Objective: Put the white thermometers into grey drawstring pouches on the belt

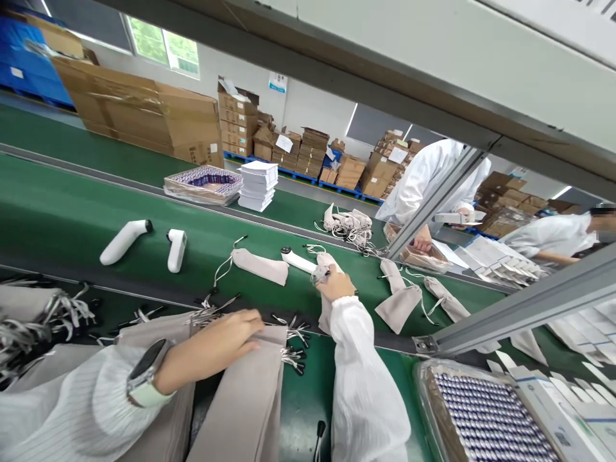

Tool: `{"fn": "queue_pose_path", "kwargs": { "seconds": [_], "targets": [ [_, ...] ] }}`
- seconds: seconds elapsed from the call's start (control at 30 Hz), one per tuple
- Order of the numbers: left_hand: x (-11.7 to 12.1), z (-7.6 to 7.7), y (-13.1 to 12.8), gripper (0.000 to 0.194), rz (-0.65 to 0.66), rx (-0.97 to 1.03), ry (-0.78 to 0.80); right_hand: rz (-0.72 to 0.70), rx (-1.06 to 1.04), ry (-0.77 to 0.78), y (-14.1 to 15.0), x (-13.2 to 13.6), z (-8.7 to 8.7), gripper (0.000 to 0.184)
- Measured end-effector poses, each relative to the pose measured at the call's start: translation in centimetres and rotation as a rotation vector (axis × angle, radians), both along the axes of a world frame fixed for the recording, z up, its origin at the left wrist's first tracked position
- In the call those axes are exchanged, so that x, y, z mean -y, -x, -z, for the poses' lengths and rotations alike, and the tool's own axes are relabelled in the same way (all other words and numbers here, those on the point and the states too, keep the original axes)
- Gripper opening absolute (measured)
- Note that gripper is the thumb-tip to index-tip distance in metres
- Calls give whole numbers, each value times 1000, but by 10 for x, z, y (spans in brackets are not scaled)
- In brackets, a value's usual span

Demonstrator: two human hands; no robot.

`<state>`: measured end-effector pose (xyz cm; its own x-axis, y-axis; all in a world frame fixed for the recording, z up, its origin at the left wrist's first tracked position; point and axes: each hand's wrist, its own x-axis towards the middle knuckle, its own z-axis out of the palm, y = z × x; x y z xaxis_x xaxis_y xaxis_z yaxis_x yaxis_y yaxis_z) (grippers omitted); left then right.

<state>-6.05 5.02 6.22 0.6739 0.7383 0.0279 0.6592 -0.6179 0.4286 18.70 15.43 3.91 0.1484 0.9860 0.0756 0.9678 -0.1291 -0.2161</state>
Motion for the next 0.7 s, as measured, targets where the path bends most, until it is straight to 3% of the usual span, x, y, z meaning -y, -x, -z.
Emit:
{"fn": "queue_pose_path", "kwargs": {
  "seconds": [0.1, 0.27, 0.4, 0.57, 0.7],
  "targets": [
    [4, 6, -7, 17, 17, -154, -62, 21, 193, -2, 1, -14, 25, 51],
    [21, -10, -13, 26, 31, -299, -86, -174, 151, -31, 22, -36, 51, 48],
    [25, -9, -13, 32, 35, -273, -77, -94, 6, 17, 21, -46, 58, 52],
    [22, -8, -13, 30, -3, -266, -83, 9, -215, 70, 9, -51, 62, 39],
    [21, -15, -17, 34, -25, -327, -61, 29, -517, 71, 3, -49, 52, 30]
  ]
}}
